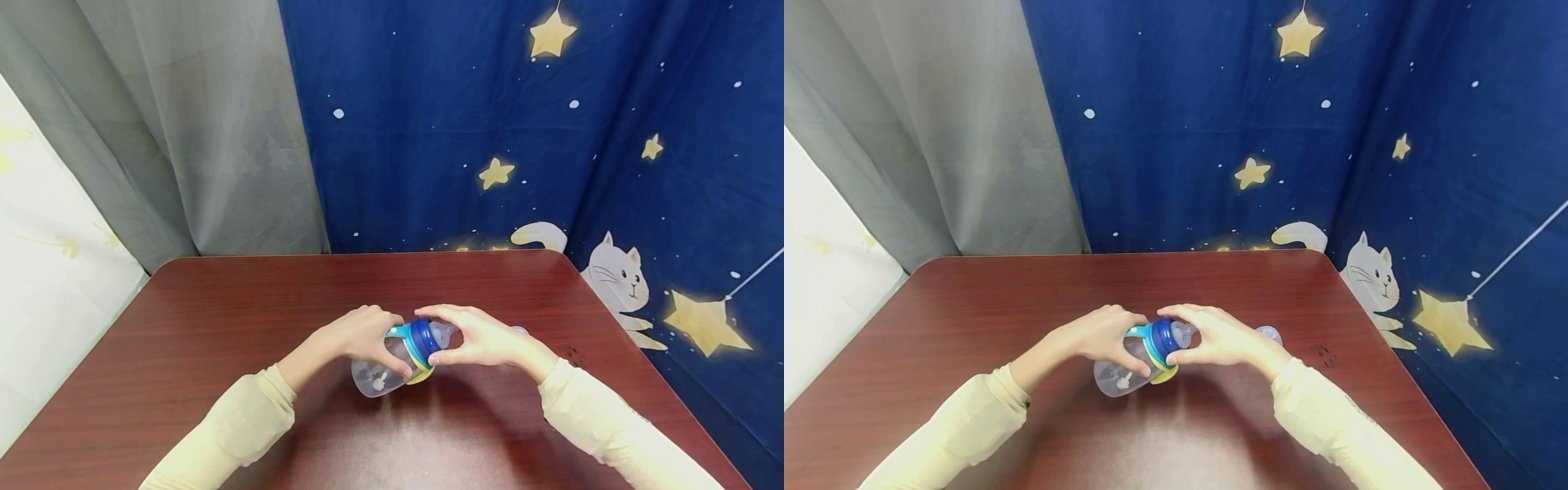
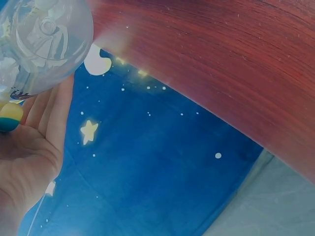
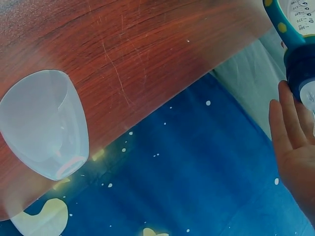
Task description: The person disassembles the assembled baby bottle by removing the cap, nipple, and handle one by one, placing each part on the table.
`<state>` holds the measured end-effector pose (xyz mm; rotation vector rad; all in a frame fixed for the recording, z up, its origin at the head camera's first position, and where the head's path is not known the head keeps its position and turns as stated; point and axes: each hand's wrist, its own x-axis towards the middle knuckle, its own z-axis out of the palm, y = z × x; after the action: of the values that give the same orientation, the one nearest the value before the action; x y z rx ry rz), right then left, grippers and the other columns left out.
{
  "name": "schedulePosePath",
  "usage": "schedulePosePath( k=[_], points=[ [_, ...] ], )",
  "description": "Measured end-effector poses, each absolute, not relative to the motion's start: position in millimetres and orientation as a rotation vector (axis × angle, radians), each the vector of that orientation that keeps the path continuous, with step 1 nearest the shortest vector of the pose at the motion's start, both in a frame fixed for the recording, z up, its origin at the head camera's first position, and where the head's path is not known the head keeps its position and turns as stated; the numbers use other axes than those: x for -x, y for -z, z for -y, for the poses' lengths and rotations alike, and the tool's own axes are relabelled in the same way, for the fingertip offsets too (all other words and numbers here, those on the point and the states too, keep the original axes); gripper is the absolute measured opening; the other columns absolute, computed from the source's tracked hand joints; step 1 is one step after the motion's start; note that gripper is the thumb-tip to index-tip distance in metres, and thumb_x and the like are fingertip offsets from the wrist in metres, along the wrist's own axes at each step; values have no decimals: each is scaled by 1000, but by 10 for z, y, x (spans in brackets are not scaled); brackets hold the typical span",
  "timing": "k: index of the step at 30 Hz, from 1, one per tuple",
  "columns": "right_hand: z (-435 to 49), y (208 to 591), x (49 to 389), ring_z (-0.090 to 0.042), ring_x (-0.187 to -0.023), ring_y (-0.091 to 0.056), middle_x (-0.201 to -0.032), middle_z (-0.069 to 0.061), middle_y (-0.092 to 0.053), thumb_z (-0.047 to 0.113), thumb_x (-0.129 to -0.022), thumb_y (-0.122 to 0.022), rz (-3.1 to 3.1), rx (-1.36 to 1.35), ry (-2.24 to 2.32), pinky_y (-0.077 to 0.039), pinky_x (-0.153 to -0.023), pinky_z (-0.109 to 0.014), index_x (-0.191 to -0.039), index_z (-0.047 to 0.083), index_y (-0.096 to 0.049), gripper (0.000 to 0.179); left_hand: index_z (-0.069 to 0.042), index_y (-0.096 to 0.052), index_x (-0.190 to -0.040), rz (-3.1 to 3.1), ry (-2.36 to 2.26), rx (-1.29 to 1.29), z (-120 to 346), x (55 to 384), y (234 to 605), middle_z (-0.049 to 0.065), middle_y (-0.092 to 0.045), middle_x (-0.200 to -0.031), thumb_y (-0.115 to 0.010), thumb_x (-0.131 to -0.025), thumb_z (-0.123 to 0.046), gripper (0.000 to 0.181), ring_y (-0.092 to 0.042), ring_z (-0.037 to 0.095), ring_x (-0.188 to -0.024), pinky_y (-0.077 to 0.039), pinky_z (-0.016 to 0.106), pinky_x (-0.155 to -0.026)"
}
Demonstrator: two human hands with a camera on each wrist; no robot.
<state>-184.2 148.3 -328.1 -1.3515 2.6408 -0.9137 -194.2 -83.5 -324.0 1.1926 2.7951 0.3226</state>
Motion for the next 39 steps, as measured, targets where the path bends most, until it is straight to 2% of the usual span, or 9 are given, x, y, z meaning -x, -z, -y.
schedulePosePath(
  k=[6,12,17,26,32,39],
  points=[
    [-1471,3276,1840,-4,-101,-48,-122,9,-47,49,-75,-62,-2709,1198,932,-46,-71,-25,-129,27,-41,61,-12,-59,-97,-2794,-324,-1202,837,1941,3229,-12,-53,-70,-62,-58,-69,70,-49,5,-60,-41,22,-51],
    [-1452,3258,1836,0,-87,-51,-104,16,-56,56,-76,-57,-2819,1098,768,-44,-68,-22,-119,29,-51,51,-13,-59,-97,-2795,-317,-1194,833,1942,3229,-12,-53,-70,-61,-57,-70,70,-49,5,-61,-41,22,-51],
    [-1452,3261,1832,-2,-81,-52,-96,15,-57,54,-76,-58,-2795,1090,754,-44,-64,-23,-116,26,-53,49,-14,-59,-95,-2777,-322,-1190,829,1946,3240,-12,-52,-69,-61,-57,-70,68,-50,4,-59,-41,22,-50],
    [-1467,3222,1843,-6,-85,-52,-104,10,-56,47,-74,-64,-2683,1181,864,-47,-66,-27,-120,20,-50,55,-16,-59,-91,-2791,-326,-1187,834,1944,3216,-13,-51,-67,-62,-56,-70,65,-49,4,-58,-41,22,-49],
    [-1477,3240,1848,-6,-89,-51,-109,9,-54,46,-75,-64,-2665,1196,868,-47,-69,-31,-123,20,-48,57,-14,-59,-96,-2772,-338,-1169,837,1934,3204,-12,-53,-70,-62,-57,-69,68,-50,4,-60,-41,22,-50],
    [-1458,3234,1847,-4,-92,-51,-112,9,-54,48,-76,-63,-2674,1170,900,-46,-69,-25,-124,25,-45,56,-14,-59,-94,-2783,-329,-1189,833,1939,3216,-13,-52,-69,-62,-57,-70,67,-50,4,-59,-41,22,-50]
  ],
)
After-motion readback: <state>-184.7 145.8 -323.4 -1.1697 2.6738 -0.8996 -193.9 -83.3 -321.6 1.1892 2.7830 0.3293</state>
